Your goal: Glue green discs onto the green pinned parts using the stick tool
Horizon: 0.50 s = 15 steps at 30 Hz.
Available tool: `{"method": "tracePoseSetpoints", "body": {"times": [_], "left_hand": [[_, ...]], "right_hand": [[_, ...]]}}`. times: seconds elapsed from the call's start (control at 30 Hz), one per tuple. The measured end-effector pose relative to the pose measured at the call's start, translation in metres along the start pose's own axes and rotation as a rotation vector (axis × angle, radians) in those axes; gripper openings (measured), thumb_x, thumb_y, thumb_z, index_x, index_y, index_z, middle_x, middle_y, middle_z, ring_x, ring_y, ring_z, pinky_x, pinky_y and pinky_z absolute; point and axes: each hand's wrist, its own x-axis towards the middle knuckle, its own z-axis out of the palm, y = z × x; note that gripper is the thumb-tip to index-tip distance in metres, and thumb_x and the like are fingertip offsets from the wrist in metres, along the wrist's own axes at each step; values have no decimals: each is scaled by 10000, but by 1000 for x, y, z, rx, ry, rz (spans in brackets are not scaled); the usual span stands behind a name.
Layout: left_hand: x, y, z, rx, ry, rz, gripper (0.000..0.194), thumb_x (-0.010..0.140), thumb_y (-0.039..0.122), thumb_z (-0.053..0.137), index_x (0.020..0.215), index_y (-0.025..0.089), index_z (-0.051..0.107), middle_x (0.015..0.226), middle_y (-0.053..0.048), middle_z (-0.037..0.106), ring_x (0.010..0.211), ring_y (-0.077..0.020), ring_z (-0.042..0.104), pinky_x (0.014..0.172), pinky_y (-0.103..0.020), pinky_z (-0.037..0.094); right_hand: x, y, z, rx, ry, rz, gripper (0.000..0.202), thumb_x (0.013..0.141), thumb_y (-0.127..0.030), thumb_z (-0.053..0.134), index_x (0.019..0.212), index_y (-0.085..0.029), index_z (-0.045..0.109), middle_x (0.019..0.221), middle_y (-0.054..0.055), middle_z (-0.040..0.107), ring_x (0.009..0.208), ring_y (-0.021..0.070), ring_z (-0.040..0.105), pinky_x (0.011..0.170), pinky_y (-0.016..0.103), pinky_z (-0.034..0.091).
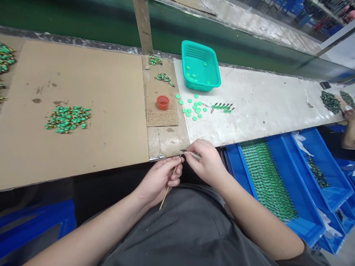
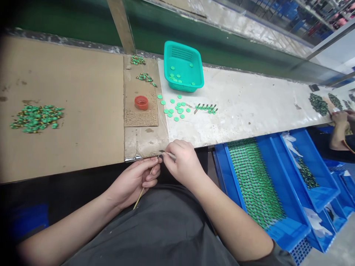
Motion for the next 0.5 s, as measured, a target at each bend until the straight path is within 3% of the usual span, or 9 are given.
{"method": "tracePoseSetpoints", "body": {"times": [0.07,0.23,0.37,0.5], "left_hand": [[0,0,0,1,3,0,412,727,404,1014,878,142,734,708,49,526,593,-52,355,475,-174,213],[0,0,2,11,-8,-1,488,692,428,1048,764,157,648,699,38,537,591,-48,355,474,-176,226],[0,0,3,14,-8,-1,537,652,449,1077,756,161,637,690,41,539,591,-44,353,474,-167,233],[0,0,3,18,-9,-6,555,639,472,1088,769,164,645,686,42,543,590,-44,353,475,-164,242]], "right_hand": [[0,-1,0,10,32,18,230,1021,-173,658,818,-259,594,820,22,695,796,217,657,773,357,476],[-2,-1,0,19,-15,10,218,1013,-165,686,831,-251,605,820,7,699,795,208,656,805,363,472],[-1,0,0,34,36,14,230,1017,-161,664,821,-253,586,813,11,682,791,210,645,773,352,464],[-1,0,1,42,9,9,233,1006,-154,684,815,-251,593,796,0,686,769,201,641,784,352,458]]}}
